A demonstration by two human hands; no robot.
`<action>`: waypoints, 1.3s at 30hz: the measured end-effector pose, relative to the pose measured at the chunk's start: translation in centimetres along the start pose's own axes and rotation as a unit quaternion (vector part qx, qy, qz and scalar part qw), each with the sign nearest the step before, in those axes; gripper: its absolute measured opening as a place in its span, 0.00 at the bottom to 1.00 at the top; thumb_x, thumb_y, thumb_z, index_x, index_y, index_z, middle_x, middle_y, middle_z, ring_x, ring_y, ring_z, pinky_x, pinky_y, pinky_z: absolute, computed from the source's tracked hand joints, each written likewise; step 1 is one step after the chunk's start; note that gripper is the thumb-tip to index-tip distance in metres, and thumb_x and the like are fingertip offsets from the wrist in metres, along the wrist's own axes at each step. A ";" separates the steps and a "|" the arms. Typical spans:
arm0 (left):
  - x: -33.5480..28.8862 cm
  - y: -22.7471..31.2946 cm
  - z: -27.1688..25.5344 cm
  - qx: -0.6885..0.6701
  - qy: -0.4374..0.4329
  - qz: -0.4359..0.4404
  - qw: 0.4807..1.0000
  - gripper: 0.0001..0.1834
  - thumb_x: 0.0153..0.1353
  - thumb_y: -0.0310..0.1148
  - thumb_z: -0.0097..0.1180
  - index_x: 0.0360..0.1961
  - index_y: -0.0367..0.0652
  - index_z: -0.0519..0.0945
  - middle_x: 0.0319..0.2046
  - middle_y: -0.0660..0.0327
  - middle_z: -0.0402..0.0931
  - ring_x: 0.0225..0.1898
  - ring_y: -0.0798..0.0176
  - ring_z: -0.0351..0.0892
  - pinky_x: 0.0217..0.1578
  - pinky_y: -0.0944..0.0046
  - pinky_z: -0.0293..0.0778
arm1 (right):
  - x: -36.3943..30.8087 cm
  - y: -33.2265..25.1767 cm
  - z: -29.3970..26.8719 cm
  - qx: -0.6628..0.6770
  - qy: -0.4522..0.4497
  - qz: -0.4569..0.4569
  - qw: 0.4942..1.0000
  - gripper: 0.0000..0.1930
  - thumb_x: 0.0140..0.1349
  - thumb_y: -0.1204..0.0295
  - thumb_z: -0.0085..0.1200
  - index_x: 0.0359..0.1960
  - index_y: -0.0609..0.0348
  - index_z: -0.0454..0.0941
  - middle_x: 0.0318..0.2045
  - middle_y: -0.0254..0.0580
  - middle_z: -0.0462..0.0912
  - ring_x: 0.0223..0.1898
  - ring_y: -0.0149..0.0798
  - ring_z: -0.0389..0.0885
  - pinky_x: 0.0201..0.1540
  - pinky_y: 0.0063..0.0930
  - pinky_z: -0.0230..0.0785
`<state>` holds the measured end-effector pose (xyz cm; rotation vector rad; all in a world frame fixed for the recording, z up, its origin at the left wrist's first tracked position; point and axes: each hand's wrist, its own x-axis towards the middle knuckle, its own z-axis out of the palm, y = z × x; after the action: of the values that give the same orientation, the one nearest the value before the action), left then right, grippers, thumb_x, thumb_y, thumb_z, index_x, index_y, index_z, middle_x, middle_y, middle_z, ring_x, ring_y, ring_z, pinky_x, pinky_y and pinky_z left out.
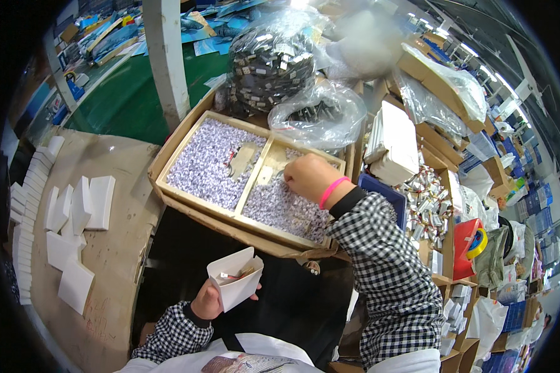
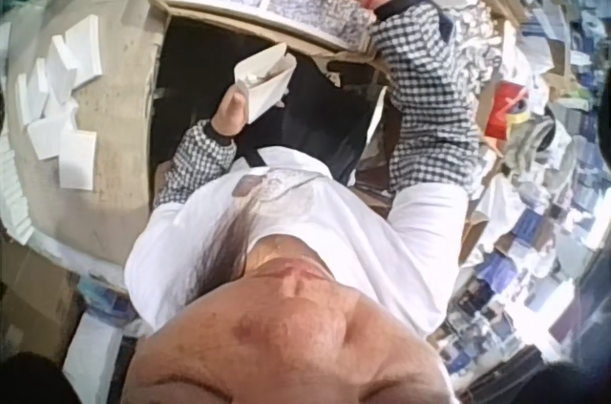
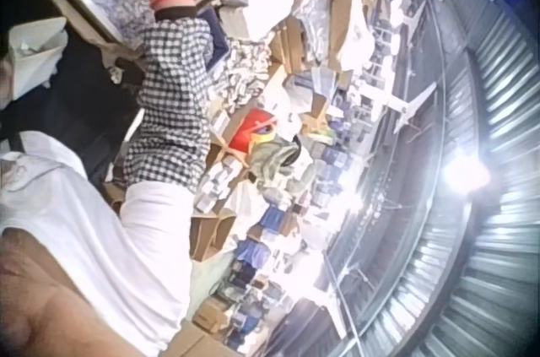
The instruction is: The person repeatedly picks small components from trays, places them into white rectangular boxes, and seals the boxes with tape. The person handles multiple boxes in sequence, placing finished units into a larger cardboard box.
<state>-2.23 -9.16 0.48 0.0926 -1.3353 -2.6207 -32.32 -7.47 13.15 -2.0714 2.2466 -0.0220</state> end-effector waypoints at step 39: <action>1.8 -3.3 7.3 -0.124 -0.074 -0.119 0.982 0.54 0.48 0.75 0.44 0.61 0.37 0.61 0.50 0.50 0.71 0.51 0.55 0.74 0.47 0.53 0.76 | -17.4 -10.6 -0.2 0.258 0.168 -0.019 0.951 0.09 0.55 0.69 0.60 0.36 0.54 0.77 0.30 0.39 0.81 0.30 0.44 0.80 0.32 0.31 0.73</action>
<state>-5.58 -1.86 2.25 0.0202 -1.0866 -3.0282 -20.46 8.93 14.96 -1.9184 2.0526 -0.9226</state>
